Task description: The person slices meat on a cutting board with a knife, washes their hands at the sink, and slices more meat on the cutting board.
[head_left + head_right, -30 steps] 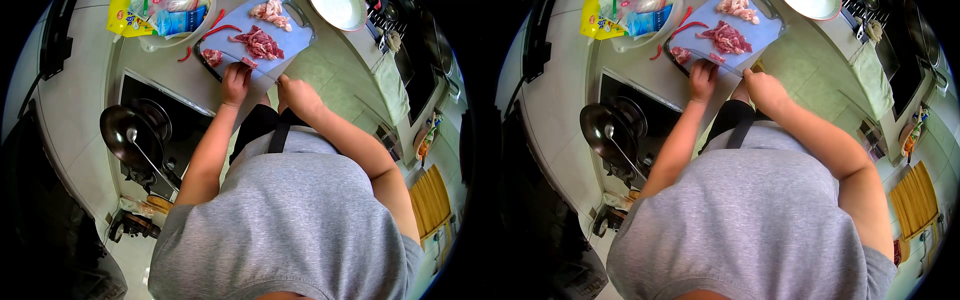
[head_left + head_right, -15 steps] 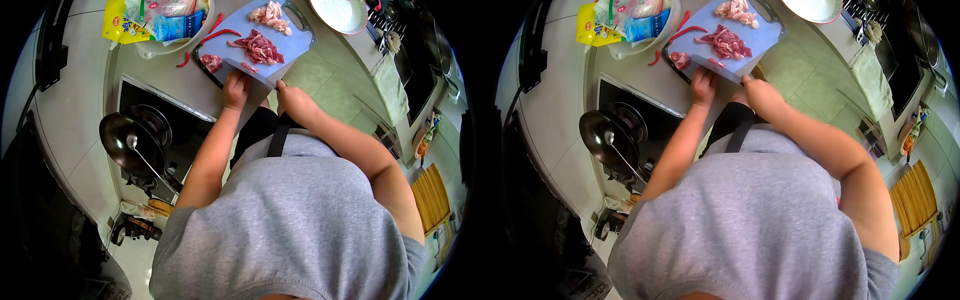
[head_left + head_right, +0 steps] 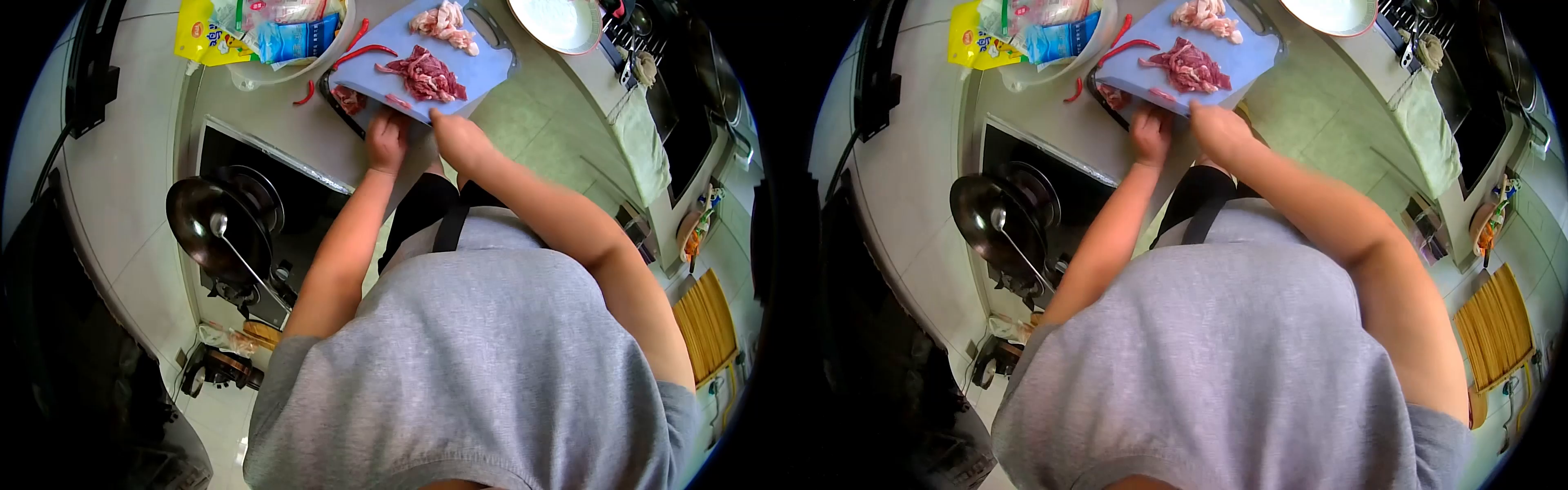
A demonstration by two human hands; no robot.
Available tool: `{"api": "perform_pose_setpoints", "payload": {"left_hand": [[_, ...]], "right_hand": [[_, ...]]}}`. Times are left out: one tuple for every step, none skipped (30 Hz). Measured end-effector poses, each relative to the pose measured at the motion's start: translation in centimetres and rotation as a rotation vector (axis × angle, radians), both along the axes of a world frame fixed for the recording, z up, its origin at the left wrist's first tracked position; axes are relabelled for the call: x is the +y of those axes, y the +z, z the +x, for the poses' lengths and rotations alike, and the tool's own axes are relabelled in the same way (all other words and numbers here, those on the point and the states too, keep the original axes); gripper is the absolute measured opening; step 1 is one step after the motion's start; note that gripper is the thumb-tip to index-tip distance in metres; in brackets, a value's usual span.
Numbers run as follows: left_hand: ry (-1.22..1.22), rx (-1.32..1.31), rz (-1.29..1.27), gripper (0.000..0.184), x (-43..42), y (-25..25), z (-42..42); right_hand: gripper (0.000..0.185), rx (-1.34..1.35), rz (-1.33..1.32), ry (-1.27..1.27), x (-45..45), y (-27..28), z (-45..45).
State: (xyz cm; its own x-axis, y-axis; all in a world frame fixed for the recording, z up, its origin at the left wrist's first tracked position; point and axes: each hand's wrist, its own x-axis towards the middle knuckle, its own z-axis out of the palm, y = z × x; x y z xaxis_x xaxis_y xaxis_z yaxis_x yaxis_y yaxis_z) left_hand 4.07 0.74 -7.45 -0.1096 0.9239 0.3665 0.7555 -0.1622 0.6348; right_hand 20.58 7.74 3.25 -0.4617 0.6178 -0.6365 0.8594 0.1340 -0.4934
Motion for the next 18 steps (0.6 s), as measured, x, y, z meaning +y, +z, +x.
{"api": "perform_pose_setpoints", "payload": {"left_hand": [[0.001,0.002,0.004,0.018,0.4,0.4,-0.3],[-0.028,0.006,0.018,0.017,0.7,0.8,-0.6],[-0.055,0.006,0.032,0.015,0.7,1.1,-0.5],[-0.041,0.026,0.042,0.017,0.7,1.1,-0.4],[-0.042,0.028,0.046,0.017,0.8,1.0,-0.3],[-0.038,0.011,0.01,0.016,0.6,1.0,-0.2],[-0.033,-0.007,-0.028,0.016,0.5,1.0,0.0],[-0.031,-0.009,-0.029,0.016,0.4,1.0,0.1],[-0.072,-0.016,-0.014,0.016,0.4,1.0,0.1],[-0.113,-0.022,0.002,0.016,0.4,0.9,0.2],[-0.114,-0.021,0.003,0.016,0.5,0.8,0.1],[-0.148,0.005,-0.001,0.016,0.2,0.7,0.0],[-0.184,0.033,-0.002,0.017,-0.1,0.6,0.0],[-0.185,0.037,0.0,0.017,-0.5,0.4,0.1],[-0.179,-0.003,-0.051,0.019,-0.6,0.3,0.3],[-0.176,-0.046,-0.104,0.02,-0.6,0.2,0.5],[-0.183,-0.051,-0.103,0.02,-0.8,0.0,0.6],[-0.162,-0.039,-0.07,0.021,-0.7,0.1,0.7]], "right_hand": [[0.024,0.002,0.004,0.001,0.4,-0.1,-0.5],[0.024,0.002,-0.012,-0.007,0.7,-0.1,-0.6],[0.025,-0.002,-0.028,-0.012,0.7,0.0,-0.5],[0.025,0.035,-0.02,-0.042,-0.1,-0.9,0.7],[0.025,0.038,-0.015,-0.042,-1.0,-1.7,2.0],[0.025,-0.033,-0.045,-0.097,-2.1,-1.9,3.2],[0.024,-0.106,-0.077,-0.151,-2.8,-1.1,4.0],[0.025,-0.063,-0.09,-0.103,-3.1,-0.4,5.0],[0.025,-0.064,-0.091,-0.102,-2.5,0.3,4.7],[0.026,-0.049,-0.049,-0.08,-1.8,0.9,3.6],[0.027,-0.033,-0.006,-0.057,-1.3,1.0,2.4],[0.027,-0.033,-0.01,-0.057,-0.8,0.4,0.8],[0.027,0.014,0.023,-0.028,0.2,-0.6,-1.1],[0.028,0.062,0.06,-0.001,0.7,-1.1,-2.0],[0.028,0.065,0.07,-0.008,0.8,-1.1,-2.0],[0.026,0.052,0.06,-0.013,0.7,-1.1,-1.6],[0.024,0.035,0.044,-0.013,0.4,-1.0,-1.0],[0.025,0.017,0.055,0.006,0.0,-1.4,0.1]]}}
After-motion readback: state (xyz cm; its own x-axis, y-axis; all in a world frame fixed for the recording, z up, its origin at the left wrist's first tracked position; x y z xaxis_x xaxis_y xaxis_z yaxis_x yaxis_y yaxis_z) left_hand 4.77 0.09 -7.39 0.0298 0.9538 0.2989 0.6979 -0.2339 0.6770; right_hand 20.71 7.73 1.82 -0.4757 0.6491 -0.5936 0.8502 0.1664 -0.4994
